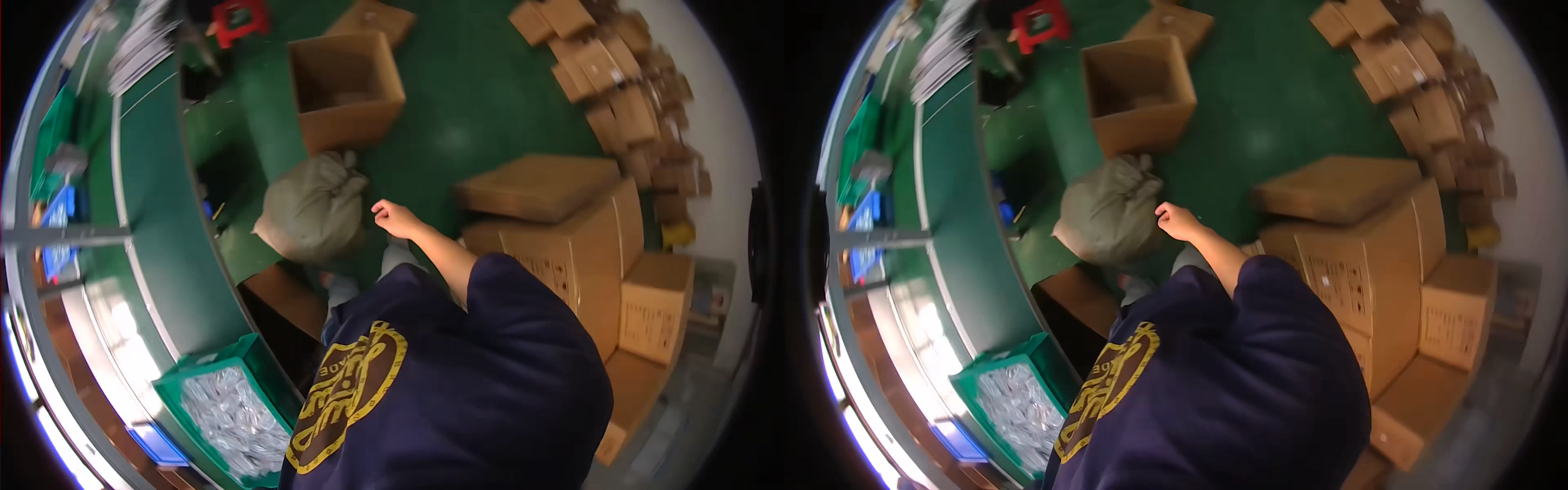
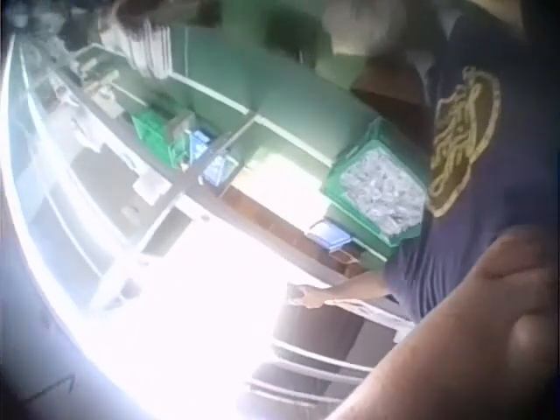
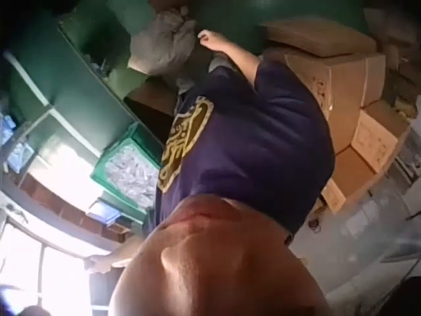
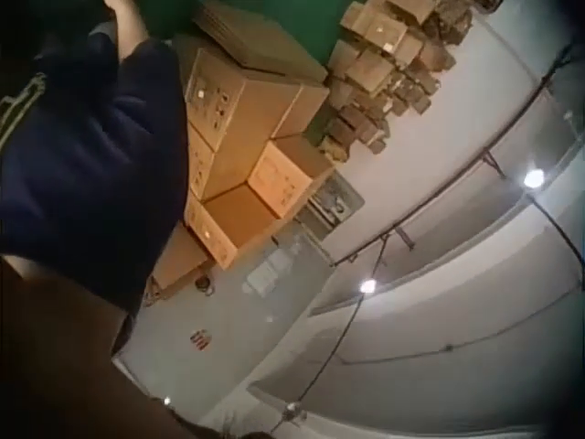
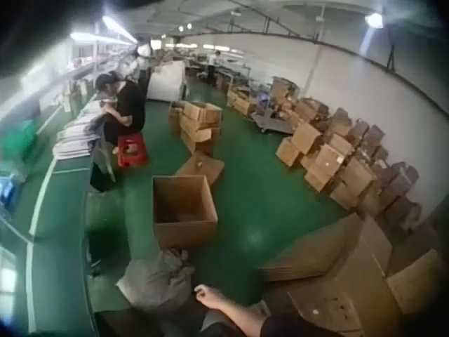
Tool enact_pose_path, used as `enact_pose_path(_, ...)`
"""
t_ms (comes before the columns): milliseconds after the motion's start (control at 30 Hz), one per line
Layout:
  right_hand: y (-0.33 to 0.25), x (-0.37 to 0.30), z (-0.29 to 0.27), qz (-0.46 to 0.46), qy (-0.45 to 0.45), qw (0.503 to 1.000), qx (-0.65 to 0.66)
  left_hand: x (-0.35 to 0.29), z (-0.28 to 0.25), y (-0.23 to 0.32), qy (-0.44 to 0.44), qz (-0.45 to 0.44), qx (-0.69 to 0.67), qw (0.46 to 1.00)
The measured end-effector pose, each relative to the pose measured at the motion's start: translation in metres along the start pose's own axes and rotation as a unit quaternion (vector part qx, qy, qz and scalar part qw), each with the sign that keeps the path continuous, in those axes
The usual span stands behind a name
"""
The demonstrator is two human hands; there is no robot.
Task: Packaging small products into individual boxes and then into larger shipping cartons, including weighing and taping.
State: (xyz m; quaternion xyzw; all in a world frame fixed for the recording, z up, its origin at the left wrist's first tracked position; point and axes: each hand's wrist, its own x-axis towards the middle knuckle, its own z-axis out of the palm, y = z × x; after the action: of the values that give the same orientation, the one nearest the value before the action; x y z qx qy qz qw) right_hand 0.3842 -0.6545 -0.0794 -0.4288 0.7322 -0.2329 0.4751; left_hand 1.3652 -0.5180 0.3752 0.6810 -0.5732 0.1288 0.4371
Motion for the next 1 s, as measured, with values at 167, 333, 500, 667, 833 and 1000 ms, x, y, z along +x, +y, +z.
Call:
enact_pose_path(167,0.093,-0.069,-0.039,0.133,0.111,0.983,0.061,-0.002,0.205,0.015,-0.045,-0.100,-0.067,0.992)
enact_pose_path(333,0.171,-0.126,-0.079,0.189,0.199,0.962,-0.016,-0.052,0.373,0.046,-0.195,0.038,-0.065,0.978)
enact_pose_path(500,0.244,-0.209,-0.114,0.311,0.389,0.867,0.014,-0.106,0.473,0.104,-0.300,0.158,-0.034,0.940)
enact_pose_path(667,0.304,-0.222,-0.221,0.195,0.392,0.899,0.031,-0.224,0.545,0.238,-0.389,0.231,0.012,0.892)
enact_pose_path(833,0.297,-0.189,-0.412,0.300,0.069,0.902,-0.303,-0.383,0.584,0.559,-0.706,-0.048,-0.108,0.699)
enact_pose_path(1000,0.332,-0.175,-0.498,0.258,-0.028,0.866,-0.427,-0.566,0.652,0.750,-0.794,0.137,-0.211,0.554)
